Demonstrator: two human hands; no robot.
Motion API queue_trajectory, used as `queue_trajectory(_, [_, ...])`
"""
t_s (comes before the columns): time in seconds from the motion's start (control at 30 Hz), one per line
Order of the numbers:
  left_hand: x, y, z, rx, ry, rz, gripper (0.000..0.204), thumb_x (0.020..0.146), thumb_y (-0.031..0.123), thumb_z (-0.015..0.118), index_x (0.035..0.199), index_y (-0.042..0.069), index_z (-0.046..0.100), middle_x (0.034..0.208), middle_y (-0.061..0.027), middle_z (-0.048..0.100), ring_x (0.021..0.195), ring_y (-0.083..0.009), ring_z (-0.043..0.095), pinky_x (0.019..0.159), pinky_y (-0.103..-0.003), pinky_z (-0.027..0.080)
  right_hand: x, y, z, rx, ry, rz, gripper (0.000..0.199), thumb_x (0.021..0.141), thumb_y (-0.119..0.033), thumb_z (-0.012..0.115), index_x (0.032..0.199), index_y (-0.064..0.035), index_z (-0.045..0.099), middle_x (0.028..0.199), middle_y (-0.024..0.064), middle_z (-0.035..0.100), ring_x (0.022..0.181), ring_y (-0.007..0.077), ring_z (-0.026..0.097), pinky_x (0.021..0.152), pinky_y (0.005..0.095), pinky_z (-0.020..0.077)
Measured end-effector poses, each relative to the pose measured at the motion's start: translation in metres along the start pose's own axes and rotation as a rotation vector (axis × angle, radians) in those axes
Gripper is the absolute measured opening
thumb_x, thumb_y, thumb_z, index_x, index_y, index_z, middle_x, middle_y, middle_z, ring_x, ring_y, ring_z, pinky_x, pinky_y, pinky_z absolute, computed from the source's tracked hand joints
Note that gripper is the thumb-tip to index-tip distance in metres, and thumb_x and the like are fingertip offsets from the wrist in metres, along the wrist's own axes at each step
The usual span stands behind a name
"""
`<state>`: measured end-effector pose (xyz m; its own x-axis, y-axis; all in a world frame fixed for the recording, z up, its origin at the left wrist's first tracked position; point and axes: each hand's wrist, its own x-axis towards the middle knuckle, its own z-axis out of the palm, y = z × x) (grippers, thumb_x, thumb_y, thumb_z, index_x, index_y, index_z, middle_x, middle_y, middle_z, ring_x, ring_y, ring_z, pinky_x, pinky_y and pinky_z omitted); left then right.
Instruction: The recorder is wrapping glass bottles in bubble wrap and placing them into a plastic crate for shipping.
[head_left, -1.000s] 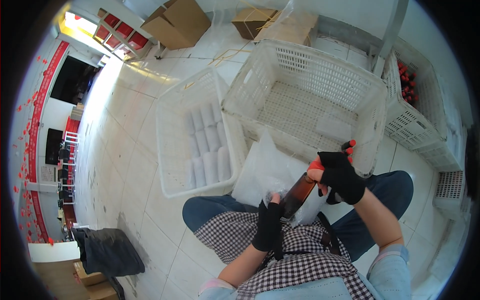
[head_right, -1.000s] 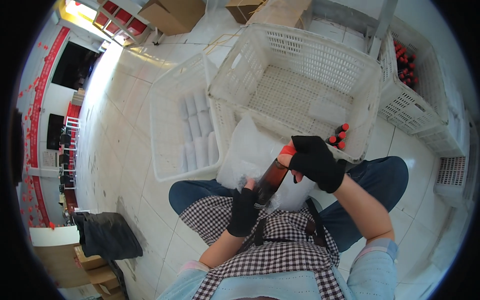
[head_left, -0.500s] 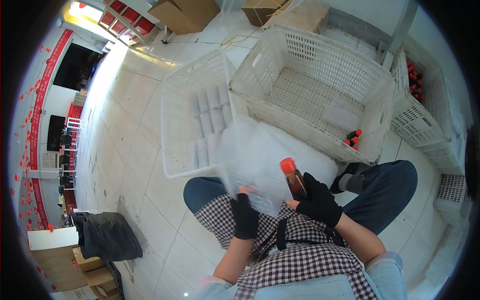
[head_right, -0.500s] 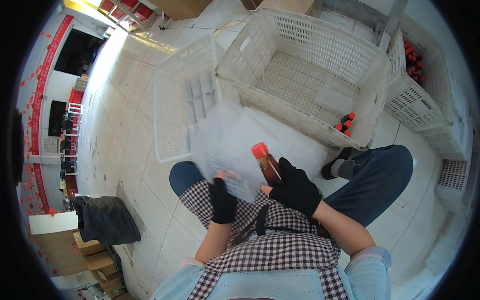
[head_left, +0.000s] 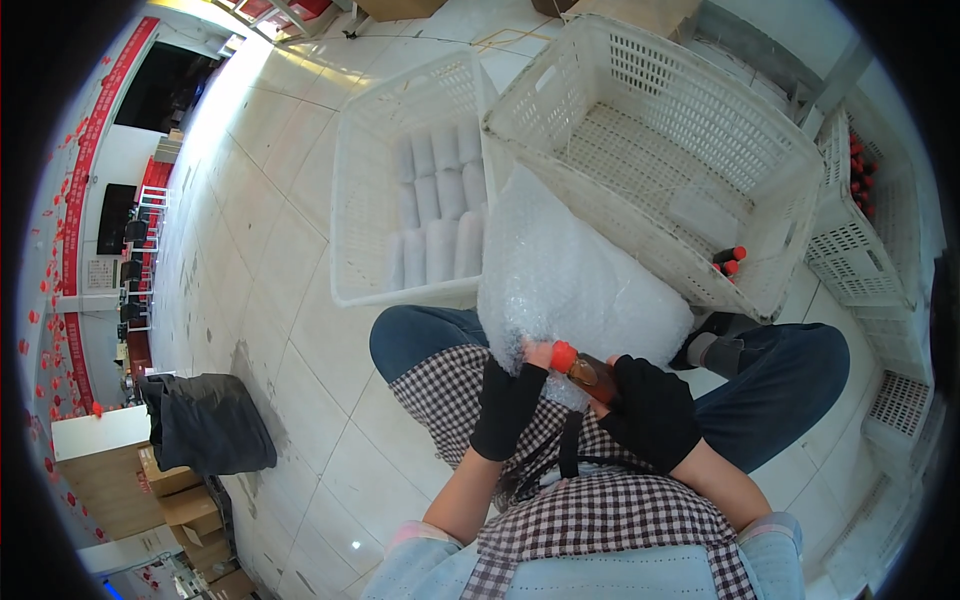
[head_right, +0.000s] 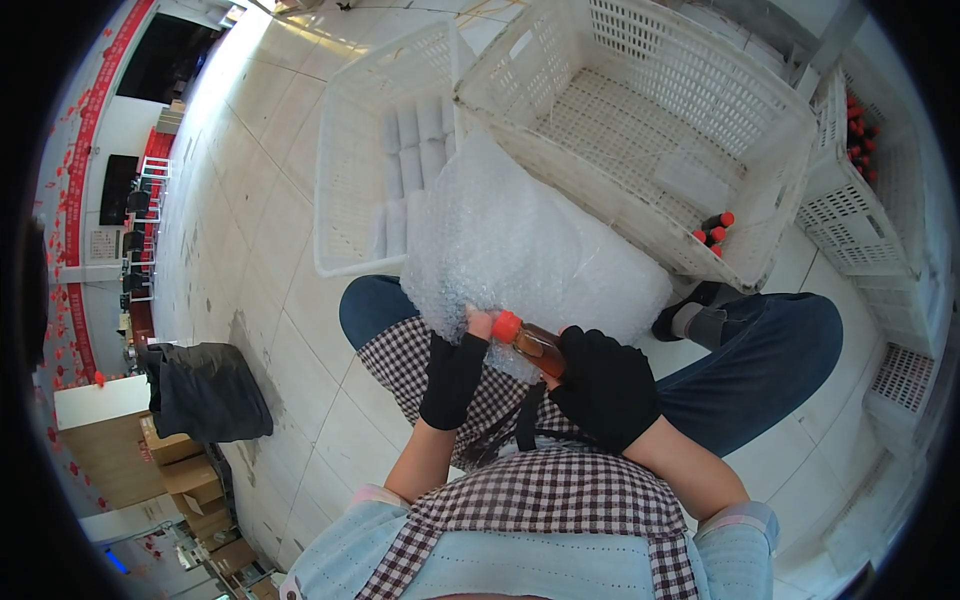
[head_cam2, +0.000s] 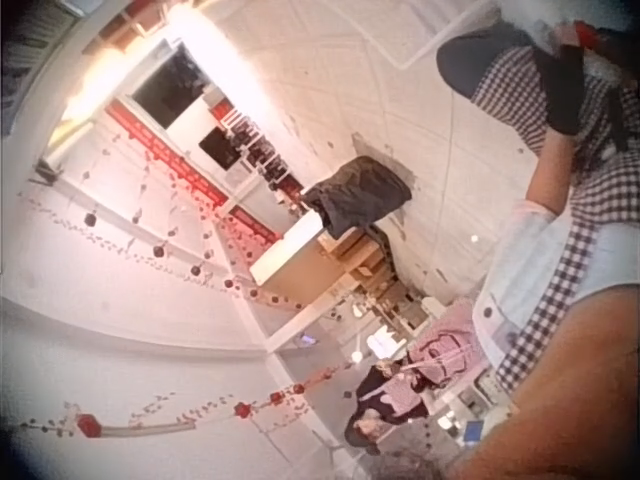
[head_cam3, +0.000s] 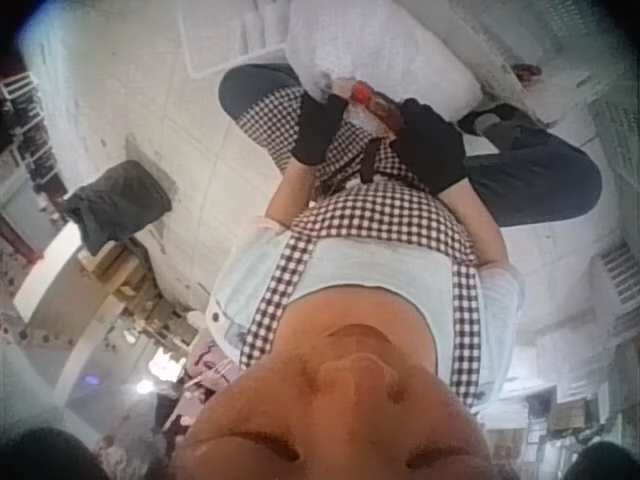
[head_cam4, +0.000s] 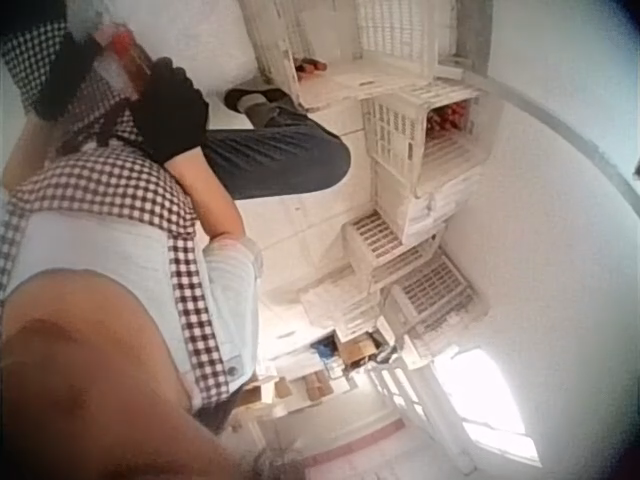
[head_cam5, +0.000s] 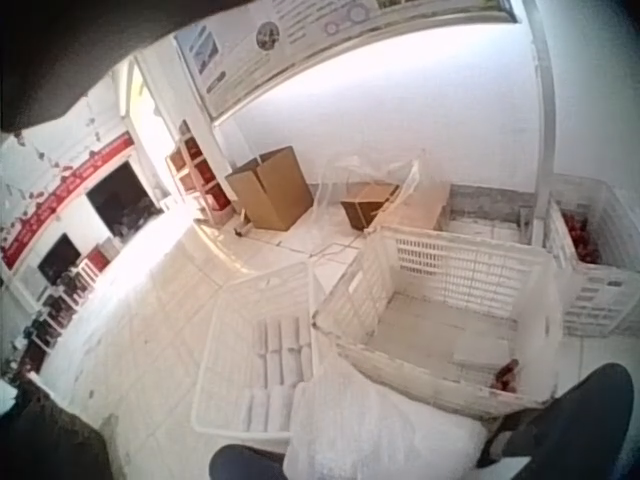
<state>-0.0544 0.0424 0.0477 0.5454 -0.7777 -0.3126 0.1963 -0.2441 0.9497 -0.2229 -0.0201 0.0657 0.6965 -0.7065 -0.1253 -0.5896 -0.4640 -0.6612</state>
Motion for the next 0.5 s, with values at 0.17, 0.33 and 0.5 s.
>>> queue_trajectory(0.17, [-0.002,-0.003,-0.005,0.06,-0.094,-0.08,0.023,0.079,0.016,0.063,0.095,0.001,0.056,0.084,-0.0038,0.059,0.077,-0.0105,0.055,0.07,-0.023,0.045,0.001,-0.003,-0.011,-0.161,-0.046,-0.031,0.033,0.072,-0.025,0.063,0.093,-0.0055,0.047,0.072,0.0104,0.056,0.067,0.0258,0.058,0.056,0.0363,0.0452])
queue_trajectory(0.33, [-0.002,-0.003,-0.007,-0.071,-0.253,-0.079,0.026,0.078,0.014,0.063,0.1,0.002,0.055,0.094,-0.0039,0.057,0.086,-0.0124,0.054,0.076,-0.025,0.044,0.001,0.016,-0.008,0.525,-0.347,0.003,0.038,0.074,-0.028,0.065,0.098,-0.0024,0.049,0.074,0.0111,0.059,0.065,0.0177,0.06,0.058,0.0286,0.0464])
queue_trajectory(0.5, [0.001,-0.009,-0.014,-0.106,-0.341,-0.093,0.025,0.079,0.013,0.06,0.102,0.003,0.055,0.094,-0.0036,0.057,0.089,-0.0132,0.053,0.08,-0.027,0.042,0.004,0.018,-0.015,1.058,-0.765,0.452,0.04,0.075,-0.024,0.066,0.101,0.0016,0.05,0.073,0.0069,0.058,0.06,0.0122,0.058,0.056,0.0238,0.0455])
